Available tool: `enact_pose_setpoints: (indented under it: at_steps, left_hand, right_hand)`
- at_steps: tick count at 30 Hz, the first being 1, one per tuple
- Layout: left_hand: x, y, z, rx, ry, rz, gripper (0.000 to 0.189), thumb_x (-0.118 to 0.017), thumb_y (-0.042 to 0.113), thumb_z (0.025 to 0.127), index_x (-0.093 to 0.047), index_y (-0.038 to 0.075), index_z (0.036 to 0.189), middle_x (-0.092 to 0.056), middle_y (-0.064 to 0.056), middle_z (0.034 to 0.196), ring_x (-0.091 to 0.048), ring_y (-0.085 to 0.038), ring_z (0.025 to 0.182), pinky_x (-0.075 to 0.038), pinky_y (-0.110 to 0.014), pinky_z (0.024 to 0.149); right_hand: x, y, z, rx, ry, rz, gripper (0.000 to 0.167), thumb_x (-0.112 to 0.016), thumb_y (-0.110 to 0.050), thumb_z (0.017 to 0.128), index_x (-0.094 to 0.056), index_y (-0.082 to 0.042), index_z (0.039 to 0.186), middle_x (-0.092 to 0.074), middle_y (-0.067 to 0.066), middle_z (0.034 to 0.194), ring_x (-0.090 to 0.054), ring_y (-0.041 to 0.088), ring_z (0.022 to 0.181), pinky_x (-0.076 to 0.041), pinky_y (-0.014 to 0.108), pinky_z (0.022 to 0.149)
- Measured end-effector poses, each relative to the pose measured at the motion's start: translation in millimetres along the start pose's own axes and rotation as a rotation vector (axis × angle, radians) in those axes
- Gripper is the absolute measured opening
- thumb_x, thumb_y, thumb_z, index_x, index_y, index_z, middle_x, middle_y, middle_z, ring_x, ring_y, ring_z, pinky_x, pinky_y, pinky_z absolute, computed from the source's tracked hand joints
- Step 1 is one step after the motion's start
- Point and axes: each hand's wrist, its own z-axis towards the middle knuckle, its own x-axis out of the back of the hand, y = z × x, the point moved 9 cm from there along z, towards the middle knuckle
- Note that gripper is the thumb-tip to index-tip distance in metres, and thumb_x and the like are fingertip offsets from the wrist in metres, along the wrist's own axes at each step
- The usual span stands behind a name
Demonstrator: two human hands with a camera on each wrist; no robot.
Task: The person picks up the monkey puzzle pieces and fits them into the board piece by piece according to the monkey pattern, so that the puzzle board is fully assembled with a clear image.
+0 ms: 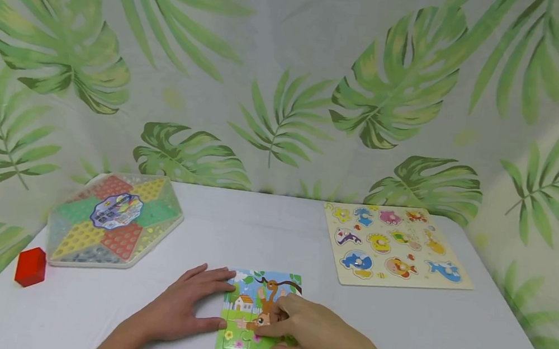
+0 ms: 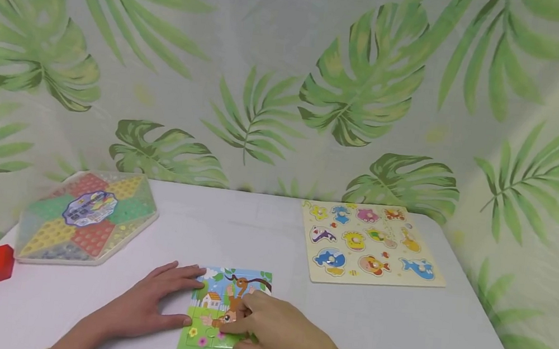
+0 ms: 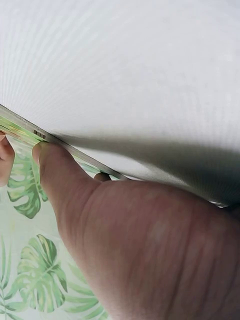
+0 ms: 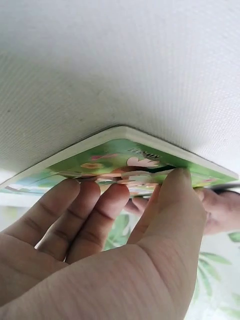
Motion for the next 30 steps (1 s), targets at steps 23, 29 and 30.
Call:
enact_pose_setpoints:
  at_steps: [23,29,30]
  left_hand:
    - [0.8,2.3,-3.6,-0.010,0.016,0.007,0.055,-0.076,0.055,0.088,-0.066,0.025,0.132,-0.057,0.003,0.151,-0.052,-0.023,0.141,-0.020,-0.038,0.120]
    - [2.6,5.2,-2.3,-0.040,0.038,0.024,0.053,-0.076,0.055,0.089,-0.066,0.024,0.132,-0.058,0.002,0.149,-0.053,-0.024,0.139,-0.019,-0.031,0.123]
    - [2.7,5.7,-1.6,-0.047,0.041,0.024,0.054,-0.076,0.054,0.089,-0.066,0.024,0.132,-0.058,0.002,0.149,-0.054,-0.024,0.139,-0.019,-0.031,0.123]
  right_hand:
    - [-2,-7,-2.6,0.048,0.062,0.008,0.032,-0.069,-0.029,0.098,-0.072,-0.035,0.129,-0.060,-0.020,0.098,-0.049,-0.004,0.088,-0.038,0.003,0.073]
    - [8,-4,-10.1,0.037,0.089,0.024,0.030,-0.070,-0.025,0.097,-0.073,-0.029,0.127,-0.070,-0.021,0.114,-0.059,0.000,0.102,-0.051,0.014,0.086]
    - [10,-3,-12.6,0.034,0.096,0.033,0.030,-0.069,-0.025,0.098,-0.072,-0.029,0.128,-0.070,-0.020,0.116,-0.059,0.000,0.104,-0.052,0.016,0.088]
